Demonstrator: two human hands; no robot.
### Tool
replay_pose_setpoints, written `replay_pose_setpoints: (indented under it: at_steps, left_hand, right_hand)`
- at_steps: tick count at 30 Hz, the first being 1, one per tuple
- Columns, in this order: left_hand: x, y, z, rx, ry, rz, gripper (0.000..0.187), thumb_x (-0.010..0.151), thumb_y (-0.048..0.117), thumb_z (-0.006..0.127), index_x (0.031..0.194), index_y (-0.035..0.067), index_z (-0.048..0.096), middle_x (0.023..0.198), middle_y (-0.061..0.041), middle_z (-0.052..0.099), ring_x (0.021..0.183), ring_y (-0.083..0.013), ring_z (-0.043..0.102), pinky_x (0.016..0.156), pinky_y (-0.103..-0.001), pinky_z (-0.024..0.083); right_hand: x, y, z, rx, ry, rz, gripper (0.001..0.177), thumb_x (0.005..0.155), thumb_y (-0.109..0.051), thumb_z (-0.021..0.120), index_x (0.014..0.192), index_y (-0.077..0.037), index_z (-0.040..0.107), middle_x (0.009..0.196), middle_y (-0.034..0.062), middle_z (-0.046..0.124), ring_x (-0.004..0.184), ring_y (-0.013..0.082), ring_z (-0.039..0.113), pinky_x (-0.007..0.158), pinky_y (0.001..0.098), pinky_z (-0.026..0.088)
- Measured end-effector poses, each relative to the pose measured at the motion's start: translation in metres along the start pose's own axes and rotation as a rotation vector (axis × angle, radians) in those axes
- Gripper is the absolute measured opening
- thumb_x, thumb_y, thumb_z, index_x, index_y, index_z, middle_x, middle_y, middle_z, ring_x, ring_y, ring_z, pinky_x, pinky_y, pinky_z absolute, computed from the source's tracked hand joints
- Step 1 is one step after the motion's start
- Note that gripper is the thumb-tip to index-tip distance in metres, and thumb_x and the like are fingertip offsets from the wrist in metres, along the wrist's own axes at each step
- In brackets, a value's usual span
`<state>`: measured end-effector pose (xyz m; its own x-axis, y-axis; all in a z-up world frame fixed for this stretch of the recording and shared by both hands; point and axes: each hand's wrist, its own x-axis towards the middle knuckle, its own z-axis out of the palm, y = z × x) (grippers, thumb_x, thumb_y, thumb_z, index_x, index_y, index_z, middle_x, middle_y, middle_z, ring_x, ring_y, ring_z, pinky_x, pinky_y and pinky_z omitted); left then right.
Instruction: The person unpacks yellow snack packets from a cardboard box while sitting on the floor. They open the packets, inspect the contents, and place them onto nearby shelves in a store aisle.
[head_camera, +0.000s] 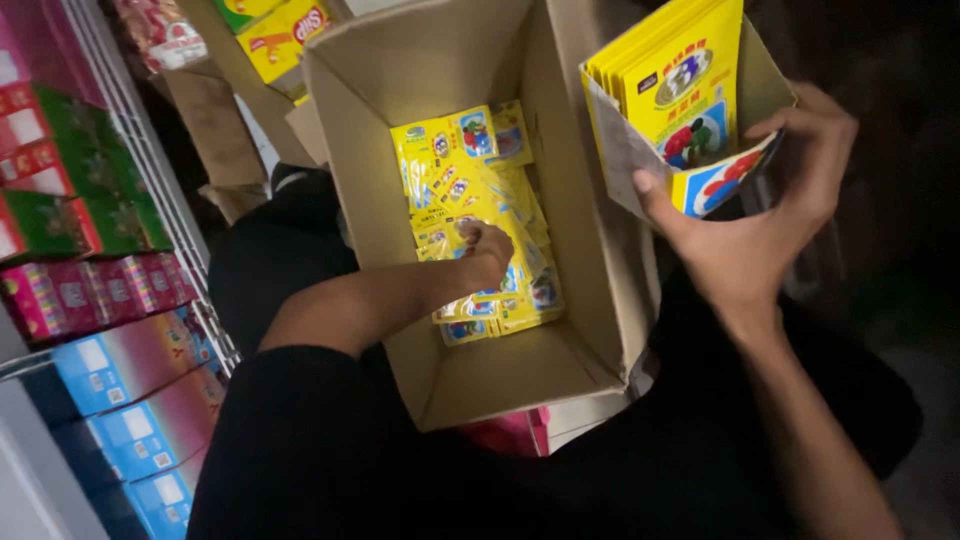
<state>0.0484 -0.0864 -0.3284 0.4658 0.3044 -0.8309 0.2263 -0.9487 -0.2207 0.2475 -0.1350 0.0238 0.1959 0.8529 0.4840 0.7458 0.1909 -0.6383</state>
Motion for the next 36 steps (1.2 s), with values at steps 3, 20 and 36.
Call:
replay_pose_setpoints:
  at_steps: [3, 20, 36]
  left_hand:
    - [0.007, -0.007, -0.003, -0.206, 0.052, -0.006, 0.020, 0.080, 0.009, 0.074, 0.098, -0.002, 0.075, 0.093, -0.021, 0.074, 0.083, -0.0397, 0.074, 0.063, -0.059, 0.055]
    - [-0.224, -0.169, -0.049, -1.084, 0.936, 0.195, 0.054, 0.096, 0.011, 0.062, 0.145, 0.004, 0.039, 0.082, -0.020, 0.061, 0.073, -0.0332, 0.059, 0.065, -0.045, 0.047]
    - [-0.333, -0.205, -0.073, -1.348, 1.169, 0.298, 0.031, 0.103, 0.007, 0.058, 0.132, 0.011, 0.048, 0.076, -0.002, 0.058, 0.068, -0.0101, 0.055, 0.061, -0.028, 0.045]
  right_hand:
    - [-0.001, 0.000, 0.001, -0.033, 0.004, -0.027, 0.065, 0.089, -0.026, 0.097, 0.120, 0.000, 0.046, 0.133, 0.0151, 0.048, 0.127, 0.0255, 0.054, 0.106, 0.0371, 0.047]
    - [-0.012, -0.006, 0.026, -0.165, -0.093, -0.139, 0.066, 0.077, -0.024, 0.101, 0.115, 0.003, 0.055, 0.135, 0.0201, 0.050, 0.128, 0.0331, 0.055, 0.101, 0.0454, 0.050]
    - [-0.044, -0.036, 0.067, -0.248, -0.383, -0.341, 0.074, 0.063, -0.046, 0.096, 0.113, -0.002, 0.065, 0.129, 0.0201, 0.061, 0.113, 0.0383, 0.064, 0.094, 0.0479, 0.050]
